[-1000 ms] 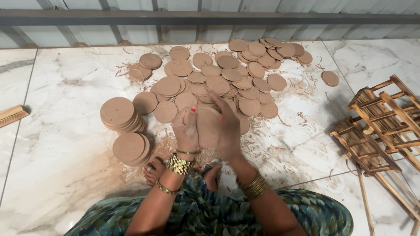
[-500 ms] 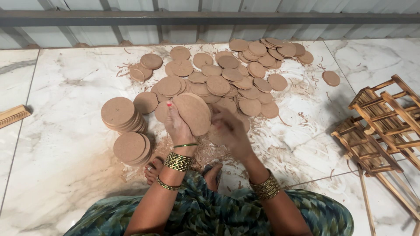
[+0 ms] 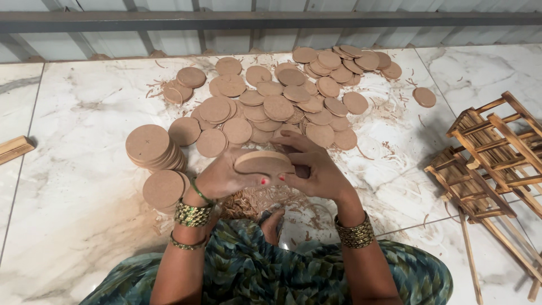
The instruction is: The person sits on the floor and repeatedly picks up circular wooden pieces, rubbing their edges and surfaces by hand to smooth them. The person places each piece back into a pile after handling it.
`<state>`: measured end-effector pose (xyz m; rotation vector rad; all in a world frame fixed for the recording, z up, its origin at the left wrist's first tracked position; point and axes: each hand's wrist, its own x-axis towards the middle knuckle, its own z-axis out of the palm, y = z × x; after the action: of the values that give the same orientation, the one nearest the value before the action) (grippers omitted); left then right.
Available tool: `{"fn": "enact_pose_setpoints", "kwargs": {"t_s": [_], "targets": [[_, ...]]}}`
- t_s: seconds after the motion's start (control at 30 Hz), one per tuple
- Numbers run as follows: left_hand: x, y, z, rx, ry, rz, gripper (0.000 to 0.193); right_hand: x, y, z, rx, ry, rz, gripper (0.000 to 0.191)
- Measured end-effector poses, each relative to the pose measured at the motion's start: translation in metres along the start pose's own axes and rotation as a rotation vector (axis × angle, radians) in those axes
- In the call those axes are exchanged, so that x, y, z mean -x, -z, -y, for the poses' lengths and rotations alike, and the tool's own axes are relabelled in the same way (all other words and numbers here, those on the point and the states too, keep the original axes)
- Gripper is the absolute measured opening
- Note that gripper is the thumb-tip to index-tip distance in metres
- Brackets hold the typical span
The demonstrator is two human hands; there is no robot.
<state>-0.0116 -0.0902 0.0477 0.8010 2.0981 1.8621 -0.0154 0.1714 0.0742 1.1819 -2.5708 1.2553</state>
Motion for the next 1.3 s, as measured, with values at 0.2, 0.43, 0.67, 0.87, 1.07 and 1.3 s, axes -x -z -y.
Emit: {"fn": "enact_pose_setpoints", "kwargs": {"t_s": [0.2,0.43,0.67,0.87,1.07,1.3], "targets": [[-0.005,-0.021,-0.013,-0.056,0.016,-0.176,0.032,-0.001,0.0,-0.003,-0.021,-0.023,-0.22,0.037],[-0.018,-0.052,0.006,0.001,-0.219,-0.403,0.036,-0.015,-0.038,0.038,0.119,0.139,-0.557,0.06],[-0.009,-0.06,0.005,-0.212,-0.159,-0.321,0.01,-0.038,-0.026,0.013,0.364,0.223,-0.324,0.034],[-0.013,-0.058,0.005,-0.048,-0.215,-0.26,0.027,-0.035,0.007,-0.011,-0.919,0.06,0.141,0.047],[-0.017,-0.057,0.019,0.143,-0.038,-0.391,0.03,-0.016,-0.006,0.028,-0.487,-0.033,-0.4,0.074],[-0.013,-0.069,0.03,-0.078,-0.11,-0.363,0.041,-0.028,-0.035,0.02,0.122,-0.102,-0.453,0.062]]}}
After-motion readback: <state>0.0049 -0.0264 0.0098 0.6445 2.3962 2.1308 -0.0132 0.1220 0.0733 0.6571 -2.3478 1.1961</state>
